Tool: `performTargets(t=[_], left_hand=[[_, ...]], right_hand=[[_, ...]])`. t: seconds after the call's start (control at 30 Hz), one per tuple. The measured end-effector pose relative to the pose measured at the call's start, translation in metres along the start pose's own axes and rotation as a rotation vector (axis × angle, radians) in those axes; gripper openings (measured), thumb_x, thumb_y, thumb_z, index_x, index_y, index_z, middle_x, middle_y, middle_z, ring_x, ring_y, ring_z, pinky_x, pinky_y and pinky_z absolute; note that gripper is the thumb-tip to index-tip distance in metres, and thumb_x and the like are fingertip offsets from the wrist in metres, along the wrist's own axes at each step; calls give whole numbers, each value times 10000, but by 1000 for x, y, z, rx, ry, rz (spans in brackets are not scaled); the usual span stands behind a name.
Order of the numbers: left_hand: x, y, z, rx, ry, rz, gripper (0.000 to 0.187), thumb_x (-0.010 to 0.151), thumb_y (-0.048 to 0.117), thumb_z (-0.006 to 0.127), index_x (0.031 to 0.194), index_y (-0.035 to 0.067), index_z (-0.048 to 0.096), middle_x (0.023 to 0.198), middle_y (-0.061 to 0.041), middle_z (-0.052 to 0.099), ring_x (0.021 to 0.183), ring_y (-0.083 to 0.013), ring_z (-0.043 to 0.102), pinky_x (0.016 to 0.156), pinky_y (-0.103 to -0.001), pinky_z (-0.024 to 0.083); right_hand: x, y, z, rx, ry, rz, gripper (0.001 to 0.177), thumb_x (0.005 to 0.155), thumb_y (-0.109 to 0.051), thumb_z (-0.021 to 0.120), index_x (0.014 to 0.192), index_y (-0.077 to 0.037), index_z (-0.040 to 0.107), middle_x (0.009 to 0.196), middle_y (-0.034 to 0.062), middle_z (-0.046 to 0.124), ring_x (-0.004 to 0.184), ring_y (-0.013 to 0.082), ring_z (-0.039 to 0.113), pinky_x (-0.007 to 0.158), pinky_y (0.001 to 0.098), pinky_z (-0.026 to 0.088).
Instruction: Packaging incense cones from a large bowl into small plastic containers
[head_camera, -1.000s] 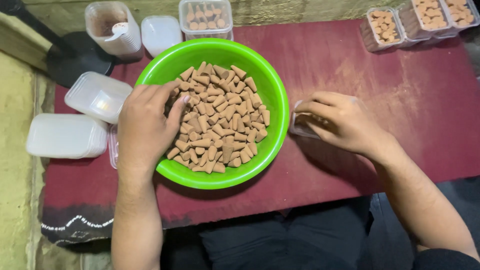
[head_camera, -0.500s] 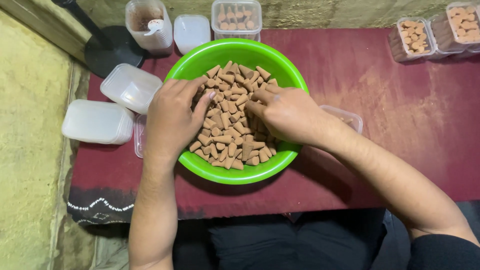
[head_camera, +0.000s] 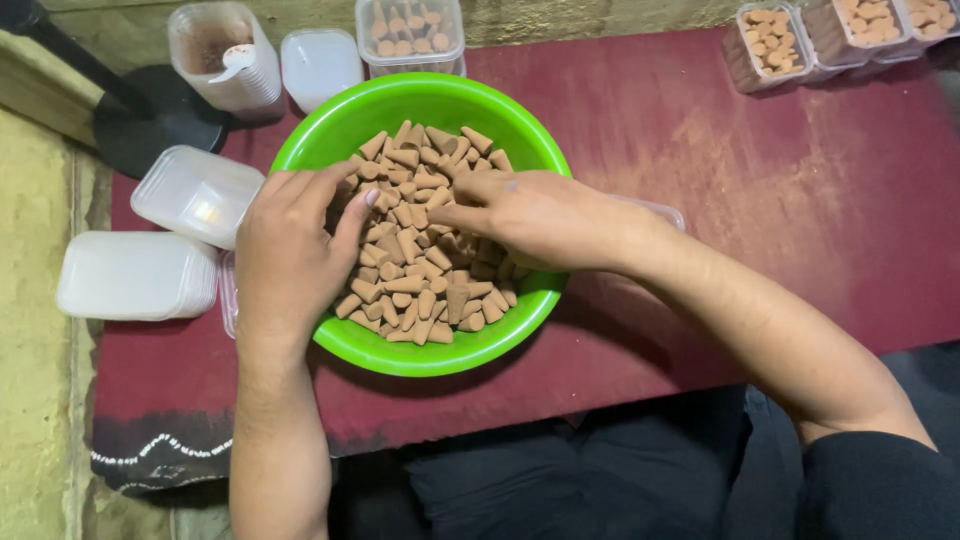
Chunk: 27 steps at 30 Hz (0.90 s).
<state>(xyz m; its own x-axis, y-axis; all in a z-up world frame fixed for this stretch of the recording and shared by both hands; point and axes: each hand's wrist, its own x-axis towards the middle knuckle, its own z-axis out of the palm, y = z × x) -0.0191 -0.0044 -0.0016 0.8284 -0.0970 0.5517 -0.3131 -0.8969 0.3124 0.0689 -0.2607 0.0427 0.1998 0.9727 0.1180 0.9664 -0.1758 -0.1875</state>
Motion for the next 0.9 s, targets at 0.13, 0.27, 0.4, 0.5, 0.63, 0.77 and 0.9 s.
performTargets(t=[0.13, 0.27, 0.4, 0.5, 0.63, 0.77, 0.9], left_hand=[[0, 0, -2, -31, -8, 13, 254, 1049, 209, 764, 1223, 24, 751, 946, -148, 733, 960, -357, 705, 854, -439, 566], [-1, 0, -2, -32, -9, 19, 255, 1053, 195, 773, 1232, 16, 759, 948, -149, 740, 962, -359, 710, 868, -436, 560], [0, 1, -2, -2, -17, 0, 241, 1047, 192, 794, 1224, 29, 773, 931, -128, 739, 968, -346, 714, 875, -427, 564], [0, 2, -2, 5, -20, -5, 235, 1052, 189, 800, 1218, 24, 777, 927, -125, 739, 966, -346, 716, 874, -430, 568], [-1, -2, 0, 9, -23, 6, 239, 1060, 200, 800, 1233, 37, 777, 935, -115, 741, 973, -340, 717, 877, -429, 568], [-1, -2, -1, 3, -22, 3, 241, 1052, 200, 802, 1232, 41, 776, 928, -120, 740, 963, -346, 715, 872, -440, 574], [0, -2, -1, -2, -14, -2, 232, 1044, 185, 806, 1228, 46, 777, 921, -112, 745, 948, -332, 716, 861, -435, 580]], right_hand=[[-37, 3, -29, 275, 143, 11, 185, 958, 24, 602, 1136, -2, 646, 1050, 200, 589, 927, 453, 654, 781, 517, 571], [-83, -1, -50, 340, 312, 222, 153, 951, 0, 704, 1096, -44, 724, 989, 110, 733, 857, 321, 745, 790, 410, 599], [-127, 8, -33, 252, 314, 399, 121, 901, -47, 775, 978, -140, 787, 974, 14, 773, 866, 257, 762, 784, 359, 580], [-143, 13, -9, 211, 230, 436, 231, 850, 25, 736, 1041, -103, 764, 1004, 85, 758, 939, 336, 739, 831, 425, 573], [-159, 33, 27, 215, 116, 412, 413, 718, 122, 689, 1108, -11, 714, 1060, 215, 739, 1010, 462, 703, 898, 525, 554], [-140, 26, 19, 118, 88, 305, 287, 703, -27, 773, 974, -77, 694, 966, 90, 736, 938, 327, 704, 861, 417, 567], [-141, 39, 40, 36, 158, 256, 90, 872, -208, 762, 873, -192, 673, 921, -65, 723, 847, 189, 648, 775, 278, 546]])
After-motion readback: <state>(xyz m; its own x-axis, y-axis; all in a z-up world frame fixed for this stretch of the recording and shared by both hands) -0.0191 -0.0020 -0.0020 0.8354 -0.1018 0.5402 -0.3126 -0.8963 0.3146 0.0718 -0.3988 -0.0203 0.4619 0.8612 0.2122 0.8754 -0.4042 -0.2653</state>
